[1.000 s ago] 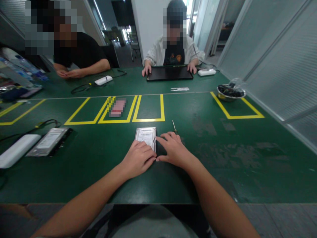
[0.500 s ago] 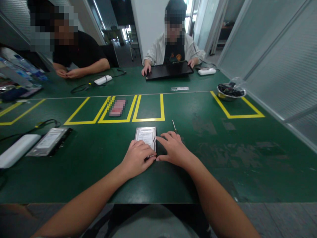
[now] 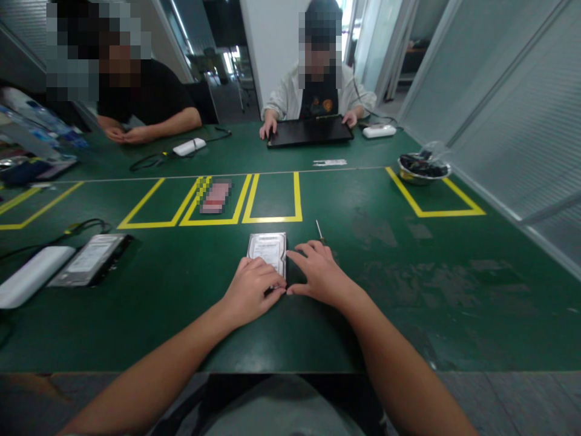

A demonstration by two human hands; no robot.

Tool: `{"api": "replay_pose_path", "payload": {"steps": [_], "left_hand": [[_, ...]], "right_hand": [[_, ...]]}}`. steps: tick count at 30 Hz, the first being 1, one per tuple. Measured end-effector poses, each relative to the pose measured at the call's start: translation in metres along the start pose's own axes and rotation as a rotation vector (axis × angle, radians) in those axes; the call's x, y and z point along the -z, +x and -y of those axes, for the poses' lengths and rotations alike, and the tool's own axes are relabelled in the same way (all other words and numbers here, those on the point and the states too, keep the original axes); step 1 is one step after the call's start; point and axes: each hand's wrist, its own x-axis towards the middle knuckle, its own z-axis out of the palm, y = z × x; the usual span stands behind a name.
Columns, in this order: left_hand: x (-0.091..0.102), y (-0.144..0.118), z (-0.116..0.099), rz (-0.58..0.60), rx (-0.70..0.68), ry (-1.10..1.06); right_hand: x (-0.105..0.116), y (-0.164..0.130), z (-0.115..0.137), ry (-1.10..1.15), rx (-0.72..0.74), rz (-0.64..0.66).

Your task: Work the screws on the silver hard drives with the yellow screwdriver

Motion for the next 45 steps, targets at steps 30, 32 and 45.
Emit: {"api": "replay_pose_path", "payload": {"steps": [30, 32, 45], "left_hand": [[-0.001, -0.001, -0.002, -0.006, -0.004, 0.0], [-0.002, -0.001, -0.002, -0.008, -0.001, -0.001], [-0.001, 0.0, -0.003, -0.017, 0.002, -0.015]], "right_hand": [[0.0, -0.002, -0.004, -0.015, -0.002, -0.027], [0.001, -0.002, -0.005, -0.016, -0.008, -0.033], [0.014, -0.005, -0.014, -0.107, -0.156, -0.125]]}}
